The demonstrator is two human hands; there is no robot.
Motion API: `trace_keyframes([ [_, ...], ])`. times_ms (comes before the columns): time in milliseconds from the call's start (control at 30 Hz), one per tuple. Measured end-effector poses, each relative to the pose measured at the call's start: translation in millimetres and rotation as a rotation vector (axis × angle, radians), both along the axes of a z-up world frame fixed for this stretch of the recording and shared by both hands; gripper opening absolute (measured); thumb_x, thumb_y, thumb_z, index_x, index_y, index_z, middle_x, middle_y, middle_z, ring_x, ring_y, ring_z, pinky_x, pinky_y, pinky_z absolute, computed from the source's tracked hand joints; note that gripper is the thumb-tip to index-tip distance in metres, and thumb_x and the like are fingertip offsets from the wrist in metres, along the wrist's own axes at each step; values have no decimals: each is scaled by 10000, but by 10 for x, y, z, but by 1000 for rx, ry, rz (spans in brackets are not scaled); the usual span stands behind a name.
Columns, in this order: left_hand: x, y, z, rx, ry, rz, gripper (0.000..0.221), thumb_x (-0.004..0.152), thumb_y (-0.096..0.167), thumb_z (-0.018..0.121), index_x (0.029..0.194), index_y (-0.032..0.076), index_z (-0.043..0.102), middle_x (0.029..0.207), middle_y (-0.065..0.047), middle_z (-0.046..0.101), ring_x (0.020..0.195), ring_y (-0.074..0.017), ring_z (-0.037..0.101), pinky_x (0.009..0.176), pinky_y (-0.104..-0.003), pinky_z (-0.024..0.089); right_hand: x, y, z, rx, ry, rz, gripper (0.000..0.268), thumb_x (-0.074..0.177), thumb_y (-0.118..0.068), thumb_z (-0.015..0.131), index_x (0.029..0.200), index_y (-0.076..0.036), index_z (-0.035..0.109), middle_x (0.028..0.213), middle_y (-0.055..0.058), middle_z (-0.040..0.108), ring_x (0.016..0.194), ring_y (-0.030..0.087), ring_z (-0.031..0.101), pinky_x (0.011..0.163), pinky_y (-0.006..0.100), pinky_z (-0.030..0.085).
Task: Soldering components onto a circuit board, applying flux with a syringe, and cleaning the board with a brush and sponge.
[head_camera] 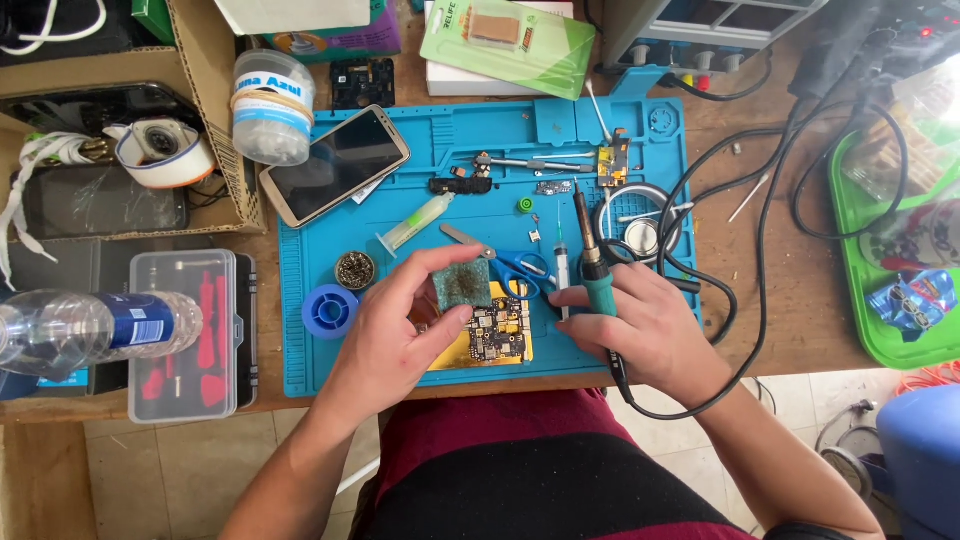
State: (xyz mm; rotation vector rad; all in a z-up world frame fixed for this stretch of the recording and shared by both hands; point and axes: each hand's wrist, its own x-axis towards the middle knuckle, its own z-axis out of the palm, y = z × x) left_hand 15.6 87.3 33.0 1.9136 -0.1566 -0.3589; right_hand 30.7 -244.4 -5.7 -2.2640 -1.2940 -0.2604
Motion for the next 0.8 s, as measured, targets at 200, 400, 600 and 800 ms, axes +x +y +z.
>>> trace_keyframes([
  [200, -10, -62, -23, -90, 1, -25, 355, 1102, 182, 637, 1451, 165, 698, 1461, -57, 785, 1361, -205, 767, 846, -309, 715, -95, 27, 77, 199, 73, -1, 251, 1135, -160, 793, 1275, -210, 591, 1359, 77, 821, 1071, 318, 796, 944, 470, 654],
  [400, -212, -348, -7, -551, 242, -170, 224, 1144, 286, 647, 1240, 148, 794, 1571, -140, 689, 1053, -197, 787, 910, -323, 693, -213, 113, 139, 621, 297, 21, 468, 1004, -103, 901, 1211, -230, 501, 1270, 142, 819, 1101, 313, 838, 1017, 447, 707],
  [600, -346, -587, -176, -938, 283, -103, 213, 1180, 256, 708, 1257, 69, 772, 1694, -252, 603, 958, -203, 758, 891, -334, 689, -273, 246, 94, 782, 425, 63, 388, 1024, -142, 864, 1188, -256, 531, 1237, 136, 807, 1126, 277, 812, 1091, 446, 685],
  [800, -350, -625, -169, -884, 248, -6, 242, 1160, 265, 728, 1263, 60, 804, 1448, -237, 774, 797, -227, 748, 830, -324, 678, -276, 326, 77, 829, 359, 41, 408, 1060, -145, 817, 1262, -235, 475, 1252, 186, 782, 1130, 325, 841, 1027, 440, 710],
])
